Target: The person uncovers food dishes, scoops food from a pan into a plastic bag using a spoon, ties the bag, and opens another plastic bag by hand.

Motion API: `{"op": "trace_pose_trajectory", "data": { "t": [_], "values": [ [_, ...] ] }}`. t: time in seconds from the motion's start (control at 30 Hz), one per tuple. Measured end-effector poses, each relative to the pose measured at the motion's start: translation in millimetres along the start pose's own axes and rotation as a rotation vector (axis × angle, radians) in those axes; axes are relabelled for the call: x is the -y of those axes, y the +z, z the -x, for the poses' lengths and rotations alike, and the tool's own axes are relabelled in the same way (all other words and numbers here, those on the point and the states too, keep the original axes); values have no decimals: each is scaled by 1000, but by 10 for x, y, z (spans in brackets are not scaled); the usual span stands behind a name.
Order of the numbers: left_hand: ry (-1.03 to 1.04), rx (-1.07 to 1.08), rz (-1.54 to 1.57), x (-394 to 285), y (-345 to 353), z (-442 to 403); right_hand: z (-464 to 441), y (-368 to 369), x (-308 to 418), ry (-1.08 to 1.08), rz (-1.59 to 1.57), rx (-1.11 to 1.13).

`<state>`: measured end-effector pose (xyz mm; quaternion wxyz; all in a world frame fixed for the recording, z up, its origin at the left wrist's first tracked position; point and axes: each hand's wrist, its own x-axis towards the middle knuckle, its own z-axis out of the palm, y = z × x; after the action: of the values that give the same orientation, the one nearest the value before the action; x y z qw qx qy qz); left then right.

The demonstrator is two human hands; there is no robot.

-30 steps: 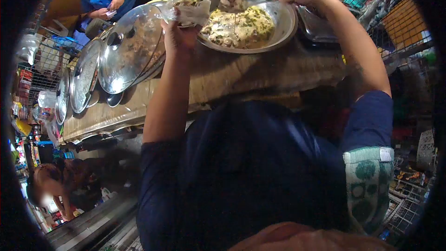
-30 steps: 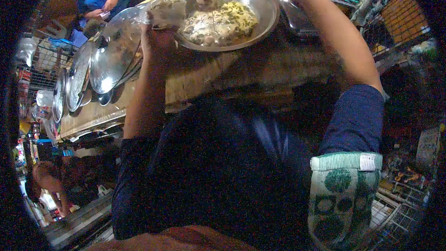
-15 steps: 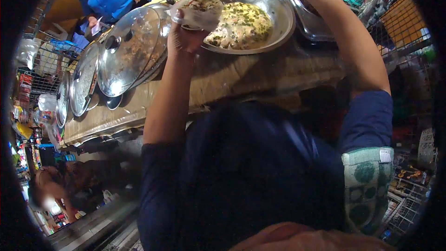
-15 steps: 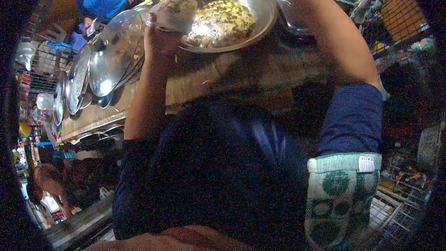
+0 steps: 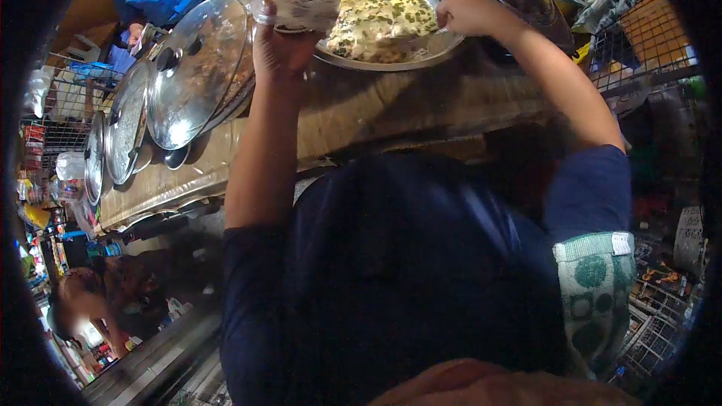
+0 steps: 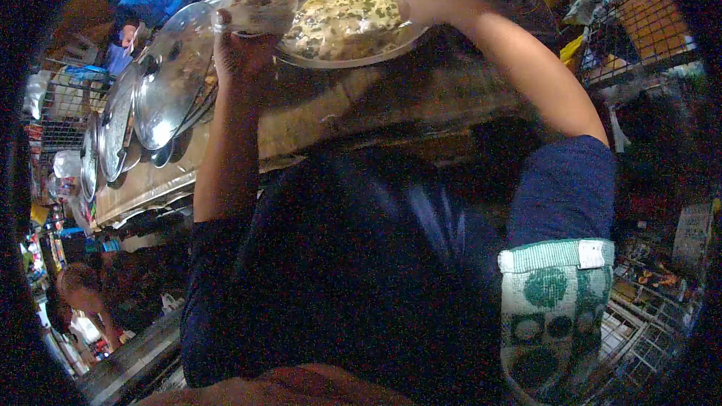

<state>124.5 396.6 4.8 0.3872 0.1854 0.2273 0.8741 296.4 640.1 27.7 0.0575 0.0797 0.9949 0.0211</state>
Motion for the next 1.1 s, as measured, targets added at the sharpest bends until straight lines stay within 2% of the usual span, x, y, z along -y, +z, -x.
{"op": "trace_pose_trajectory", "data": {
  "t": [0.07,0.13,0.17,0.23,0.27,0.33,0.37,0.43,0.57,0.67,0.87,0.97,1.1],
  "values": [
    [5,-12,-1,-14,13,19,-7,-45,17,-1,-107,-52],
    [7,-5,-7,-30,-11,12,-8,-181,-30,115,-35,-212],
    [7,5,-10,-38,-17,8,-11,-163,-63,113,-37,-212],
    [17,4,-26,-52,44,45,-10,-128,-103,333,162,-310],
    [25,3,-41,-53,63,61,-4,-92,-109,331,163,-310],
    [27,-3,-51,-68,50,58,9,-90,-42,225,49,-149],
    [25,-9,-63,-76,42,59,-41,-31,-34,220,50,-148],
    [19,0,-60,-90,32,66,-116,9,119,103,117,33],
    [26,51,-47,-92,40,42,-110,110,299,93,-241,61],
    [83,13,-40,-76,71,47,-182,192,342,74,-386,71],
    [147,47,-48,-110,36,-4,-210,23,266,128,-554,130],
    [186,-34,-54,-89,-55,-46,-104,-262,258,115,-428,59],
    [184,18,-27,-62,-199,-94,-68,-535,59,86,-488,85]
  ]
}}
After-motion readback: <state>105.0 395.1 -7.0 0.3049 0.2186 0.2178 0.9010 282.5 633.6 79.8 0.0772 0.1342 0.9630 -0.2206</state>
